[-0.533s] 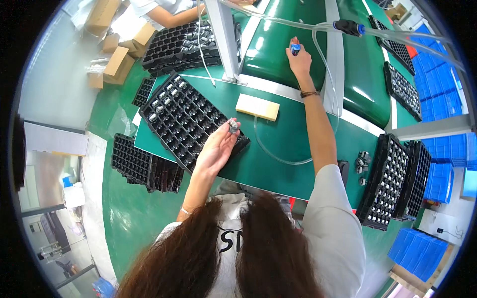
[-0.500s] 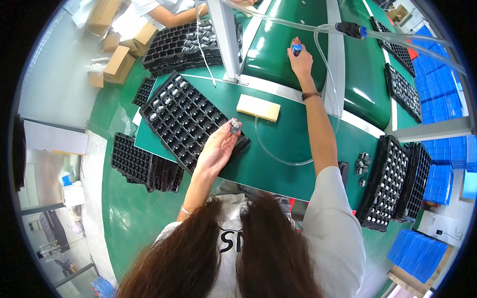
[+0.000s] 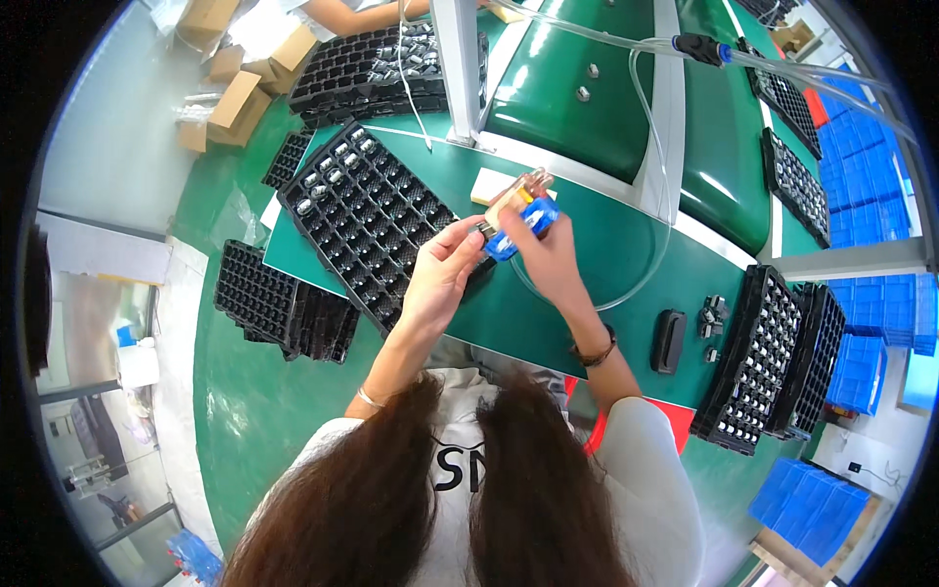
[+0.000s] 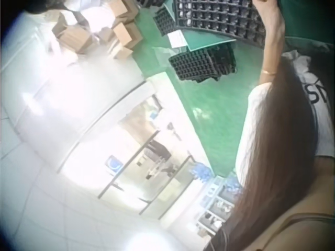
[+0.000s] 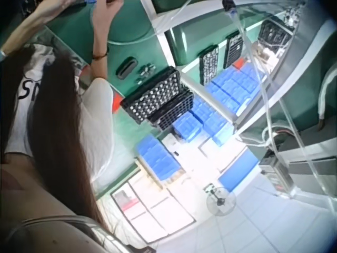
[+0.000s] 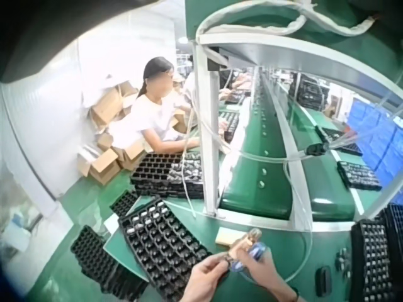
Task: The person assembles small parts by hand, places them one by one into individual slots in a grid tray, and stacks the filled trays.
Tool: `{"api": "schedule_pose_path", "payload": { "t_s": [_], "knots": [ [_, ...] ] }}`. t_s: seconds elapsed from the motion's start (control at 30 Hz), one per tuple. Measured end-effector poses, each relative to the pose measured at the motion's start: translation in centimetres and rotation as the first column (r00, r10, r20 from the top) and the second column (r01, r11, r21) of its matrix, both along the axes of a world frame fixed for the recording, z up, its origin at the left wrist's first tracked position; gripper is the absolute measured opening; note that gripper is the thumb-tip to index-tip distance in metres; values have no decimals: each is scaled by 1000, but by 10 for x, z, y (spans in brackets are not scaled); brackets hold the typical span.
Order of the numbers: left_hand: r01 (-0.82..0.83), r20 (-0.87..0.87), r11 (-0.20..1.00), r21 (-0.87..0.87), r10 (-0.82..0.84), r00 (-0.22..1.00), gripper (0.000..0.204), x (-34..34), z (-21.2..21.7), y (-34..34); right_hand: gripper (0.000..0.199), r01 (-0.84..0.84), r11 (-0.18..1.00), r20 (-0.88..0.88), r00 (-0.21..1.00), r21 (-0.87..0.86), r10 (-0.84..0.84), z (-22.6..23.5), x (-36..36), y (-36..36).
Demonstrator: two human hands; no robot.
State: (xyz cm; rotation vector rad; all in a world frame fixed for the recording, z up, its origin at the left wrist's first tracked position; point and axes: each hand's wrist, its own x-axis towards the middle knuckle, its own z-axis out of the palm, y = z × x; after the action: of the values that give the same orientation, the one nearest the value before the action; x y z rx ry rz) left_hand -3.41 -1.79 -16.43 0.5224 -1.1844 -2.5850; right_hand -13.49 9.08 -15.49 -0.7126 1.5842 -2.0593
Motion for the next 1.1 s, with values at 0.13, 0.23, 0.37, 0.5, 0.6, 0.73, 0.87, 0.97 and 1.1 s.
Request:
{"api": "schedule_pose_path", "payload": {
  "t_s": [0.13,0.23,0.37,0.5,0.6,0.73,0.87,0.97,1.1],
  "knots": [
    [-2,10,1000,21,1,1000,30,4,0,5,23,21,1000,-29,999,16,-21,1,14,7],
    [4,2,1000,31,-4,1000,30,7,0,7,22,36,999,-11,999,-6,-36,0,19,8],
    [26,-13,999,43,-25,1000,29,12,5,6,22,40,999,-25,999,-21,-41,3,27,8],
    [6,6,999,37,-6,1000,30,17,-3,6,22,0,1000,-34,999,13,0,5,33,4],
    [86,10,993,-81,-85,996,40,17,-8,-2,19,-21,999,-26,999,48,22,-5,22,3],
    [-221,-20,816,-534,249,968,39,10,-25,-61,23,213,956,-182,967,200,-177,-37,-25,-3],
    [-152,-30,193,-969,521,853,26,13,-37,-161,34,435,792,-521,835,429,-176,-51,-47,-6],
    [-28,-143,-214,-976,545,826,27,12,-43,-206,36,478,785,-617,770,394,-160,-64,-45,-21],
    [103,-33,-235,-967,511,859,18,-1,-58,-236,44,519,757,-648,743,397,-170,-62,-45,-23]
  ]
}}
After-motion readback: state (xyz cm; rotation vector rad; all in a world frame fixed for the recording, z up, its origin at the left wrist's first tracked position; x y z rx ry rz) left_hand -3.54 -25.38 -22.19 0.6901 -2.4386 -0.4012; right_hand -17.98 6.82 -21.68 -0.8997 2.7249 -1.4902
